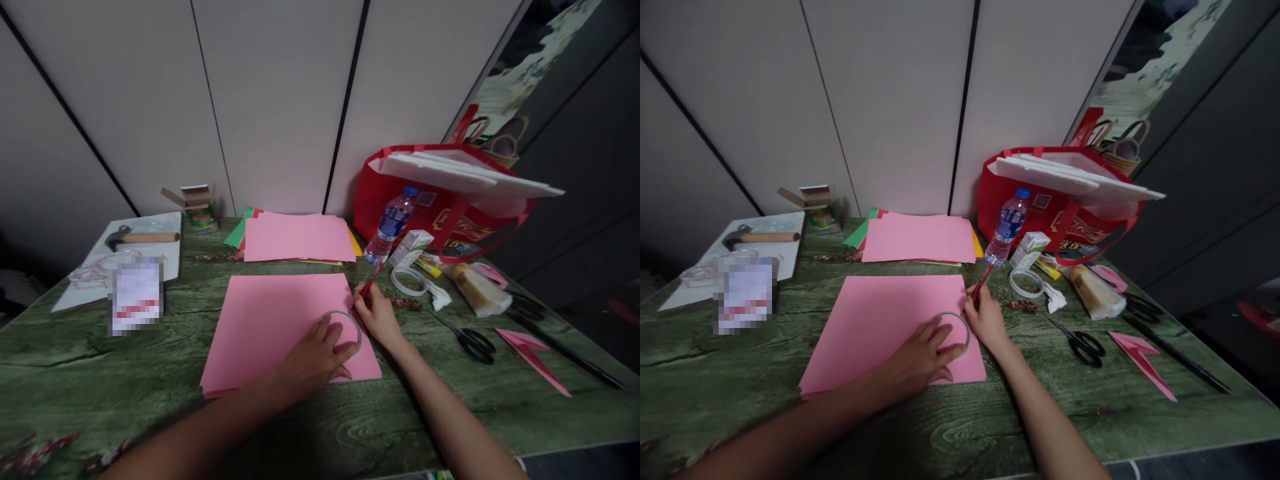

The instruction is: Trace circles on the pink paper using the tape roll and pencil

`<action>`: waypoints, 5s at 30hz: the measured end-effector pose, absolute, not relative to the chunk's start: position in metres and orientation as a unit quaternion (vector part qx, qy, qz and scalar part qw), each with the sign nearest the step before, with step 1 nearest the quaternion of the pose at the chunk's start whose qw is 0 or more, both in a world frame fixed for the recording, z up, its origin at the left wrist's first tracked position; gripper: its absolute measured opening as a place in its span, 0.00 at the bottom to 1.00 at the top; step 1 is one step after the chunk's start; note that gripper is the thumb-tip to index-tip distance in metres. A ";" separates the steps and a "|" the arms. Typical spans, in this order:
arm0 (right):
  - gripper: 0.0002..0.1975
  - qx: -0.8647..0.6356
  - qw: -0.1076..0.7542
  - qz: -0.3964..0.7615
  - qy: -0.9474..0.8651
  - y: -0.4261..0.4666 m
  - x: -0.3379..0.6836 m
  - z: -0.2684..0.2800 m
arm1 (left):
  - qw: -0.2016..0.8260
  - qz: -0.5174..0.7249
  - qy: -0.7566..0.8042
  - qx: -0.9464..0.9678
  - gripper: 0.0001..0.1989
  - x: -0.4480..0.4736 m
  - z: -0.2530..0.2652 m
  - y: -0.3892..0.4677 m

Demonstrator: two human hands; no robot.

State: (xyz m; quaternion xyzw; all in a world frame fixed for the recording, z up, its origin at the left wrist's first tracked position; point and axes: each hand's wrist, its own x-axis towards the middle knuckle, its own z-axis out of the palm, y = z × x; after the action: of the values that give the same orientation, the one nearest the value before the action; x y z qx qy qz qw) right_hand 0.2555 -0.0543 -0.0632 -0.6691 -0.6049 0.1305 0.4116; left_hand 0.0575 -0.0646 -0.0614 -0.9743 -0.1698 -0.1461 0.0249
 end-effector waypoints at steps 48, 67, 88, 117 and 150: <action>0.21 -0.631 0.519 0.322 -0.478 -0.139 0.263 -0.064 | -0.059 -0.032 -0.140 -0.988 0.14 0.066 -0.014 -0.041; 0.15 -0.697 0.439 0.175 -0.540 -0.188 0.241 -0.062 | -0.046 -0.022 -0.122 -0.991 0.16 0.067 -0.013 -0.039; 0.11 -0.515 0.385 0.136 -0.754 -0.176 0.213 -0.060 | -0.066 0.010 -0.108 -0.992 0.13 0.069 -0.003 -0.033; 0.06 -0.574 0.384 0.113 -0.714 -0.177 0.273 -0.046 | -0.047 0.051 -0.120 -0.990 0.16 0.071 0.003 -0.037; 0.11 -0.314 0.110 0.556 -0.762 0.009 0.203 -0.004 | 0.033 0.172 -0.244 -0.954 0.20 0.106 0.013 -0.074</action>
State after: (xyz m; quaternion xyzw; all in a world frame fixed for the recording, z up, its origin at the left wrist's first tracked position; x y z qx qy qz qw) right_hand 0.2032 0.0086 -0.0038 -0.3142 -0.7619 0.5557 0.1095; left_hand 0.1063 -0.0743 0.0128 -0.9539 -0.2438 0.1720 0.0325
